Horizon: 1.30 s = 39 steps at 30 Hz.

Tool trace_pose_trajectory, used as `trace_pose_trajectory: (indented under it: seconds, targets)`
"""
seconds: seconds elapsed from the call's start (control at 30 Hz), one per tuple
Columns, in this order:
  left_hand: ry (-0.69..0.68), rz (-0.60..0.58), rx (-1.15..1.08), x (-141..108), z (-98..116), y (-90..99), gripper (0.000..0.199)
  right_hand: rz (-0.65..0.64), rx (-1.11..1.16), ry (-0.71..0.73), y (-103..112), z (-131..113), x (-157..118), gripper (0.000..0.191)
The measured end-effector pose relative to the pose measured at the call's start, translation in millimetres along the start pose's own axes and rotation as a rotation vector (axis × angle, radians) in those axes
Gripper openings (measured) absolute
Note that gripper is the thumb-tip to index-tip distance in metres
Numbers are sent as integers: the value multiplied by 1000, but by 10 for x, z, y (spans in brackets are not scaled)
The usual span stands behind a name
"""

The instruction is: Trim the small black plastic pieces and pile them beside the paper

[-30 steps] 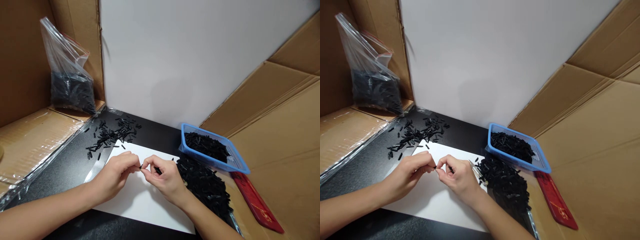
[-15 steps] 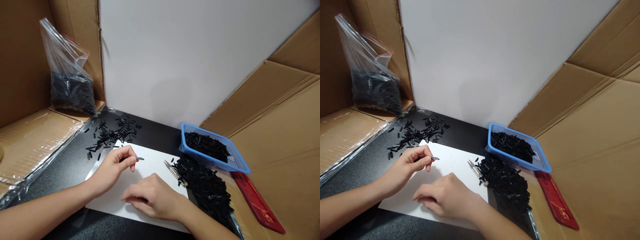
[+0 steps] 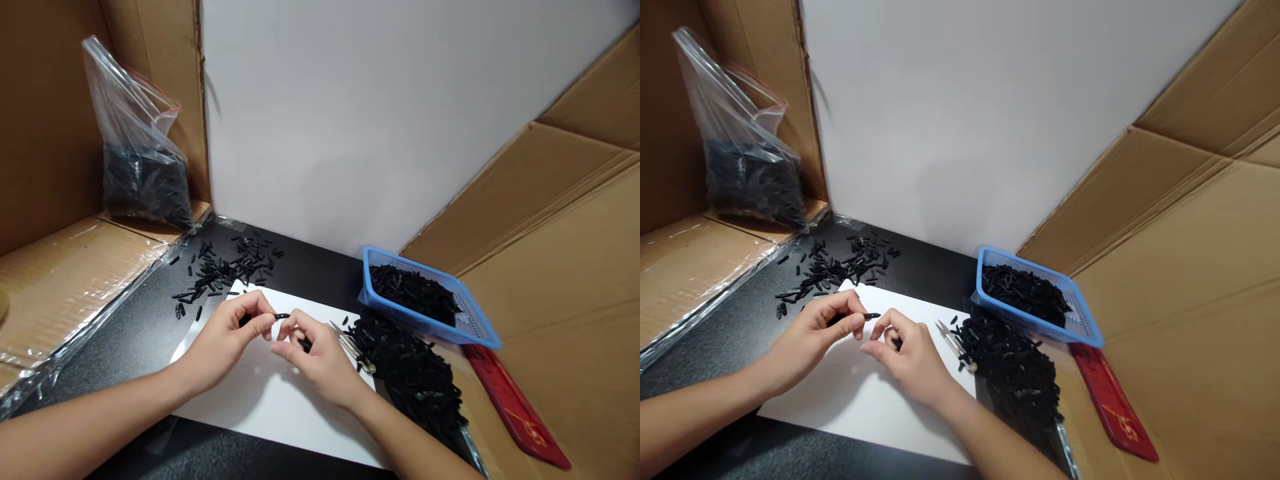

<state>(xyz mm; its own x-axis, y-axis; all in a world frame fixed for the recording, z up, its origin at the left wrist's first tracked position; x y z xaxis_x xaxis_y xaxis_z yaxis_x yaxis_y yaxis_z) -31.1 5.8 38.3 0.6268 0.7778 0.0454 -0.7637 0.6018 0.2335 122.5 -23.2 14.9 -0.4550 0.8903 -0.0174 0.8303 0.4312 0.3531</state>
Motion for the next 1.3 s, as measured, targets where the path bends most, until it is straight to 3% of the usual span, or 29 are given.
trace_pose_trajectory:
  seconds: [0.13,0.23,0.33,0.4,0.5,0.73,0.87,1.03,1.13,1.2,1.3]
  targets:
    - [17,-14,0,4,5,-12,24,74,253,44,4,29,13,28]
    - [55,-62,-18,10,-21,-44,22,166,351,75,0,55,32,28]
    - [121,-102,-194,9,-99,-85,4,259,371,80,24,95,45,23]
    - [152,-94,-358,7,-156,-105,16,280,379,80,44,121,50,21]
    - [177,-71,-510,11,-205,-121,29,291,387,97,69,131,47,18]
    - [183,-37,-589,44,-206,-103,8,301,401,118,75,108,34,14]
    - [247,-68,-559,48,-230,-96,15,296,394,123,74,129,32,14]
    - [288,-7,-643,33,-210,-102,24,265,400,128,60,136,36,15]
    - [327,3,-760,24,-197,-128,19,228,562,117,40,140,43,13]
    - [345,12,-796,21,-196,-135,26,197,750,118,25,142,52,11]
    - [338,11,-774,18,-199,-131,29,172,891,111,16,150,71,27]
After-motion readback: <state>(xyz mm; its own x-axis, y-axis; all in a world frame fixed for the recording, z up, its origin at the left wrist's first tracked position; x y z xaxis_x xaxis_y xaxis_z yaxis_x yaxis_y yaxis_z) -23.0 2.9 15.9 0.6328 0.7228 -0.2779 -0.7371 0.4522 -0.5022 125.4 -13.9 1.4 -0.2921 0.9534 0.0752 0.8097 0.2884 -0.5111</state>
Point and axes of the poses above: each hand's wrist, its own x-axis towards the middle knuckle, its own y-axis out of the back of the hand, z = x × y, the point moved 3 cm from there along x, towards the middle knuckle, and after that the axes turned 13 degrees about -z, right-handed, at the moved point
